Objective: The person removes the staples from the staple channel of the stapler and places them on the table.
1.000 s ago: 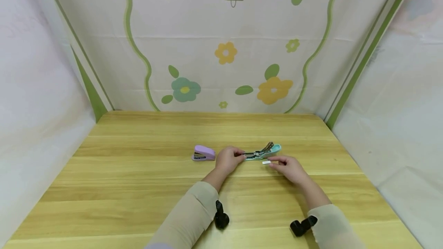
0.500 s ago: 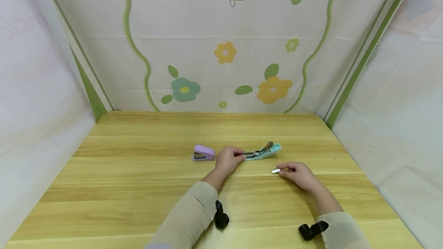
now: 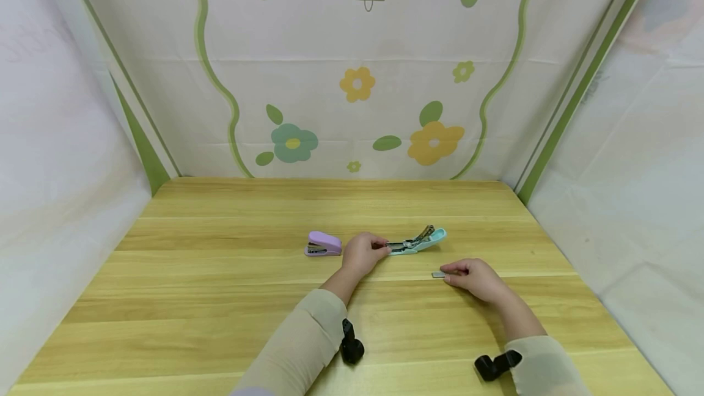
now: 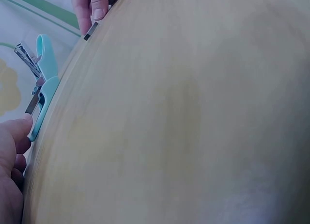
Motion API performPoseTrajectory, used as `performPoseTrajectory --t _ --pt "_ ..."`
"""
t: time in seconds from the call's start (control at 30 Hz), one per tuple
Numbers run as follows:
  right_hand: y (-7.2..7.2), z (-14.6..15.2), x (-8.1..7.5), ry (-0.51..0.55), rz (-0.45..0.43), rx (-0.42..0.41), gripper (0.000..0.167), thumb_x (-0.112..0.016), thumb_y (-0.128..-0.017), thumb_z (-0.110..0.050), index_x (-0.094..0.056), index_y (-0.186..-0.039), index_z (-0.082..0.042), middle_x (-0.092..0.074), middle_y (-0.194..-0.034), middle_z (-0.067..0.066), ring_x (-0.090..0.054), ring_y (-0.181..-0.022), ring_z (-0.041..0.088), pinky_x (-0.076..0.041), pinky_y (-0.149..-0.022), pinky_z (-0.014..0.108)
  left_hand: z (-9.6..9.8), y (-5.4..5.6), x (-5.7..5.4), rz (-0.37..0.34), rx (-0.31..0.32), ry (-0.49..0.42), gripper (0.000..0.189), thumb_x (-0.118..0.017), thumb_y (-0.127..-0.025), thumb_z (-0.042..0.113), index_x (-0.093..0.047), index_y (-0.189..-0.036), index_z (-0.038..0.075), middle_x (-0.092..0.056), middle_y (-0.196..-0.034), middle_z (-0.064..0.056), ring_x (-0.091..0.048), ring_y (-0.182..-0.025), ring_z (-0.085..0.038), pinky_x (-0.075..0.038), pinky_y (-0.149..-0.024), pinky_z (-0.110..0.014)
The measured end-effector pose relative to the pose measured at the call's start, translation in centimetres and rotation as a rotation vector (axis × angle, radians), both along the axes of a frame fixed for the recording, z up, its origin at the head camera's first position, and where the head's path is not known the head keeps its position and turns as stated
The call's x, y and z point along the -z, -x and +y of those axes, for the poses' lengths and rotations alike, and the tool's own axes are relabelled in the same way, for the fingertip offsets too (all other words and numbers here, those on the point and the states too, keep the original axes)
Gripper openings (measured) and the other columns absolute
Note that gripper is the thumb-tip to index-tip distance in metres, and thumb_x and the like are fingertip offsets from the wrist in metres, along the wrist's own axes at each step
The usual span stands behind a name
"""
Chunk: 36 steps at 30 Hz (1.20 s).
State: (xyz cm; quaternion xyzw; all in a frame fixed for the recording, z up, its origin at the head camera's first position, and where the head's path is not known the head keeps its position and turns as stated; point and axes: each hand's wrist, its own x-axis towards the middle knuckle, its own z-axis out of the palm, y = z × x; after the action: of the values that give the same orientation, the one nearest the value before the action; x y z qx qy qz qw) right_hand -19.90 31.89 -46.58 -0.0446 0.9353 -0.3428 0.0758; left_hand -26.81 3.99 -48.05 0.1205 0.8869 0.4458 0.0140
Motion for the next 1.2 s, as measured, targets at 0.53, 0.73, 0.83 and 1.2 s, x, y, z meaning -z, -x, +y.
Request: performPoseTrajectory --t 0.53,0.73,0.83,1.2 --pt "0.8 -4.5 -3.6 0.246 0.094 0.048 0.04 -0.062 -0.097 -0.036 -0.067 -0.121 -0.004 -0.064 -0.099 0.017 -0.053 -0.08 0.017 -0.048 -0.065 0.026 -2.1 -1.2 -1.2 -0.072 0.169 -0.268 0.058 -0.078 -0.084 0.016 -0.056 -0.137 0.006 -0.06 -0.13 -0.012 -0.056 -0.105 -0.021 -0.05 -0.084 -0.03" --pt "2.6 -8.4 -4.9 0.306 0.132 -0.017 0.038 -0.06 -0.098 -0.033 -0.067 -0.12 -0.003 -0.066 -0.108 0.022 -0.055 -0.083 0.019 -0.049 -0.065 0.025 -5.1 -2.8 -3.6 0.01 0.211 -0.343 0.049 -0.076 -0.085 0.012 -0.06 -0.131 0.004 -0.06 -0.131 -0.017 -0.055 -0.11 -0.037 -0.047 -0.08 -0.024" --pt "3.4 -10.3 -5.2 0.309 0.131 -0.044 0.034 -0.06 -0.098 -0.033 -0.068 -0.12 -0.007 -0.067 -0.11 0.019 -0.056 -0.085 0.018 -0.048 -0.066 0.024 -7.6 -3.3 -4.3 0.083 0.18 -0.358 0.045 -0.076 -0.084 0.009 -0.064 -0.127 0.004 -0.062 -0.122 -0.022 -0.058 -0.1 -0.036 -0.047 -0.076 -0.02" --pt "5.7 -16.7 -4.7 0.281 0.116 -0.122 0.032 -0.061 -0.098 -0.025 -0.065 -0.125 -0.009 -0.064 -0.117 0.009 -0.059 -0.101 0.022 -0.052 -0.074 0.028 -17.2 -2.5 -4.1 0.088 -0.042 -0.214 0.045 -0.076 -0.085 0.012 -0.063 -0.128 0.005 -0.06 -0.128 -0.017 -0.054 -0.106 -0.03 -0.045 -0.082 -0.03"
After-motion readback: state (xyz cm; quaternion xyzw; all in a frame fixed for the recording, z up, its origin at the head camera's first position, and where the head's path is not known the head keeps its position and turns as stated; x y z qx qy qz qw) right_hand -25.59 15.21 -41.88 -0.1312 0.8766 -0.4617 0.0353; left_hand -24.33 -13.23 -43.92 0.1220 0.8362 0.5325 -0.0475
